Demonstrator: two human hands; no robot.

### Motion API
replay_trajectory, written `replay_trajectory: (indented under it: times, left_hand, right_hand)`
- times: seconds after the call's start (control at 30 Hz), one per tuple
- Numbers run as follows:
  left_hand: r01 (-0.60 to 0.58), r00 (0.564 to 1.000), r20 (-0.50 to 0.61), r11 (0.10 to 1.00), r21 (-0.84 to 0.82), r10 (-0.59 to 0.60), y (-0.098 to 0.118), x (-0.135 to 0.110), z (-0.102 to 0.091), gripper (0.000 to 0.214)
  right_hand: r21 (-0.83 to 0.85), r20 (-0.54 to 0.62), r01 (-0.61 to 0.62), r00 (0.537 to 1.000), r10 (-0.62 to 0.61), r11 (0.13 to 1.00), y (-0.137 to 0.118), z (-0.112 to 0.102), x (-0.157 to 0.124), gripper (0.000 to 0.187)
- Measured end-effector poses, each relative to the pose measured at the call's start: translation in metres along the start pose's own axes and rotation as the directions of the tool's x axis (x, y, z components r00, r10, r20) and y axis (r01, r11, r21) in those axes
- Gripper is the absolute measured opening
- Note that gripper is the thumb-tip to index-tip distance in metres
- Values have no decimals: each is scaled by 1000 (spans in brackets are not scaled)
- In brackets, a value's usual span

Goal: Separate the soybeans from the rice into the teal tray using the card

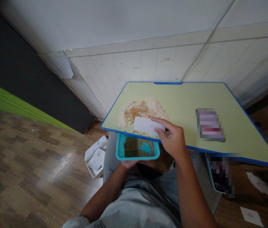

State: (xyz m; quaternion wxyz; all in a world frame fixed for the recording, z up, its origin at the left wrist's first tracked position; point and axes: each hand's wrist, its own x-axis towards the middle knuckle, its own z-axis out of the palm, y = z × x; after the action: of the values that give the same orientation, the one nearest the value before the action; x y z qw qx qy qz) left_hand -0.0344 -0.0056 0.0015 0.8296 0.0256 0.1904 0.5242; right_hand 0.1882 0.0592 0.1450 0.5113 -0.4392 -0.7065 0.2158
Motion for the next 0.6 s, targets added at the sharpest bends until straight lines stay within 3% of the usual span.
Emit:
replay_trajectory:
  times: [0.17, 0.6]
  left_hand:
    - [24, 1000, 9, 997, -67, -23, 0, 0, -3, 71]
    - [15, 1000, -25, 1000, 2, -15, -1, -1, 4, 67]
  right_hand:
    - [11, 17, 9, 1000, -9, 1000, 0, -1, -1, 30]
    - [40, 37, -11, 999, 9, 999, -1, -1, -3, 29]
